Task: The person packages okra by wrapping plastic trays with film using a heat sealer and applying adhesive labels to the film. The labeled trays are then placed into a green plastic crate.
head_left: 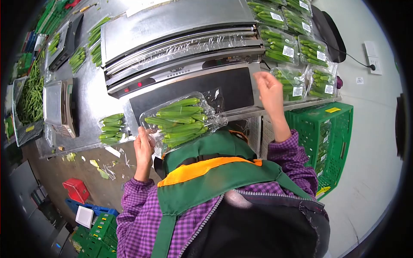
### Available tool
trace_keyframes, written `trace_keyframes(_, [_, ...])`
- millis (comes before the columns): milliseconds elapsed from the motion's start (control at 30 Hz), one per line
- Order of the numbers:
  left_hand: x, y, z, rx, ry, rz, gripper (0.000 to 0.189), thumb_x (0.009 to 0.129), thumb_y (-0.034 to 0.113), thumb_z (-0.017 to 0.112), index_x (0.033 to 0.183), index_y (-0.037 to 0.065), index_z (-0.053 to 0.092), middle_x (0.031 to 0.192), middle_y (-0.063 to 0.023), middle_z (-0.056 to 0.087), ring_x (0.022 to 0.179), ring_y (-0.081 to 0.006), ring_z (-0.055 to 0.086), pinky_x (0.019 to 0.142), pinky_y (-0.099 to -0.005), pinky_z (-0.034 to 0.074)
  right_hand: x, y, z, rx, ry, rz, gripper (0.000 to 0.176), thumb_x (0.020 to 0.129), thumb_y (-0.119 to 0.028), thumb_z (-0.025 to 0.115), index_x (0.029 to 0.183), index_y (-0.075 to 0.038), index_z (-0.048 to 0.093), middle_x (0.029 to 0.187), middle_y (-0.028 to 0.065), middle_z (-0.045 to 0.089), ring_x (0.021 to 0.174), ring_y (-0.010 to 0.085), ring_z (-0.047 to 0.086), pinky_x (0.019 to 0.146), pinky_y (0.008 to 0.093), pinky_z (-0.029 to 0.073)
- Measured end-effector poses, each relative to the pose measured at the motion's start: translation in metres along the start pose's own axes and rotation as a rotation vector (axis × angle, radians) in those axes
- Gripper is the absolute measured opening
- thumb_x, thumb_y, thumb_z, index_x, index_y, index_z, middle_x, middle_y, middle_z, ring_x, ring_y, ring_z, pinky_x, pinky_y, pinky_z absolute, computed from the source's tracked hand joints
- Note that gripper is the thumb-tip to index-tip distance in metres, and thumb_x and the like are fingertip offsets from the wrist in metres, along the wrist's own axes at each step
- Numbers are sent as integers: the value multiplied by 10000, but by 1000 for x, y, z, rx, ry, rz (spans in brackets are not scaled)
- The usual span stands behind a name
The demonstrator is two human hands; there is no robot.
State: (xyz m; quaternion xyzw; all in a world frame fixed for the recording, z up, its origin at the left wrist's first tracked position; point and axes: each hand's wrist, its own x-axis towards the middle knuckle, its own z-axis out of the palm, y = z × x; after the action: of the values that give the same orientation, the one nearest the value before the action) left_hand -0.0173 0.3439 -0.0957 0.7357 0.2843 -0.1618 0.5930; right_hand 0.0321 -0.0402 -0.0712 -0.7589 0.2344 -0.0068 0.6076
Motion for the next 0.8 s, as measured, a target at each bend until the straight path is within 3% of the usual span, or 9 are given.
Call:
trace_keyframes(167, [-1, -5, 0, 12, -40, -10, 538, 950, 503, 367, 830, 45, 622, 491, 74, 335, 401, -29, 258, 374, -224, 154, -45, 6, 34, -303, -608, 121, 238, 812, -222, 661, 927, -14, 642, 719, 47, 641, 663, 107, 573, 610, 268, 462])
trace_keyframes(233, [-1, -5, -1, -28, -74, -49, 545, 952, 503, 364, 837, 37, 623, 494, 74, 335, 399, -30, 255, 373, -225, 158, -51, 16, 45, -345, -719, 108, 240, 792, -214, 685, 870, 6, 632, 691, 47, 629, 654, 90, 563, 600, 258, 454])
trace_keyframes(267, [2, -9, -3, -26, -74, -50, 545, 952, 503, 364, 837, 37, 623, 494, 74, 335, 399, -30, 255, 373, -225, 158, -52, 27, 49, -152, -662, 227, 207, 798, -171, 682, 831, 18, 606, 700, 35, 624, 654, 69, 552, 588, 241, 445])
trace_keyframes(367, [8, -21, -10, -12, -41, -23, 536, 951, 502, 366, 827, 46, 621, 487, 72, 338, 383, -29, 241, 362, -223, 154, -49, 31, 37, 35, -566, 183, 167, 816, -127, 662, 826, 20, 584, 736, 22, 622, 665, 50, 543, 579, 221, 435])
trace_keyframes(467, [3, -6, -11, -95, -16, -90, 476, 940, 492, 412, 686, 103, 515, 485, 64, 351, 373, -20, 249, 345, -217, 147, -56, 17, 21, 272, -613, 225, 57, 853, -53, 597, 851, 0, 576, 852, 32, 617, 637, 54, 528, 562, 203, 427])
trace_keyframes(567, [3, -8, -16, -183, -42, -98, 459, 938, 485, 423, 713, 100, 528, 483, 71, 326, 373, -20, 237, 342, -210, 141, -63, 17, 18, 613, -699, 308, 30, 885, -47, 552, 875, -26, 570, 926, 63, 604, 605, 60, 510, 535, 199, 425])
trace_keyframes(633, [4, -8, -16, -181, -36, -109, 441, 937, 477, 433, 765, 86, 539, 484, 78, 304, 375, -15, 228, 339, -206, 142, -67, 27, 21, 817, -713, 601, 53, 896, -91, 556, 895, -38, 557, 911, 70, 603, 609, 61, 506, 523, 208, 428])
trace_keyframes(767, [5, -6, -18, -183, 23, -111, 428, 937, 465, 444, 809, 67, 537, 488, 83, 301, 377, -9, 226, 337, -204, 149, -68, 26, 25, 654, -860, 757, 140, 945, -185, 496, 913, -56, 538, 734, -15, 498, 551, 32, 418, 509, 206, 408])
trace_keyframes(800, [4, -5, -18, -180, 30, -119, 426, 937, 461, 447, 820, 62, 537, 490, 85, 303, 379, -8, 227, 337, -203, 152, -69, 29, 28, 622, -859, 744, 237, 963, -249, 465, 1056, -47, 547, 681, -48, 400, 530, 15, 344, 460, 187, 347])
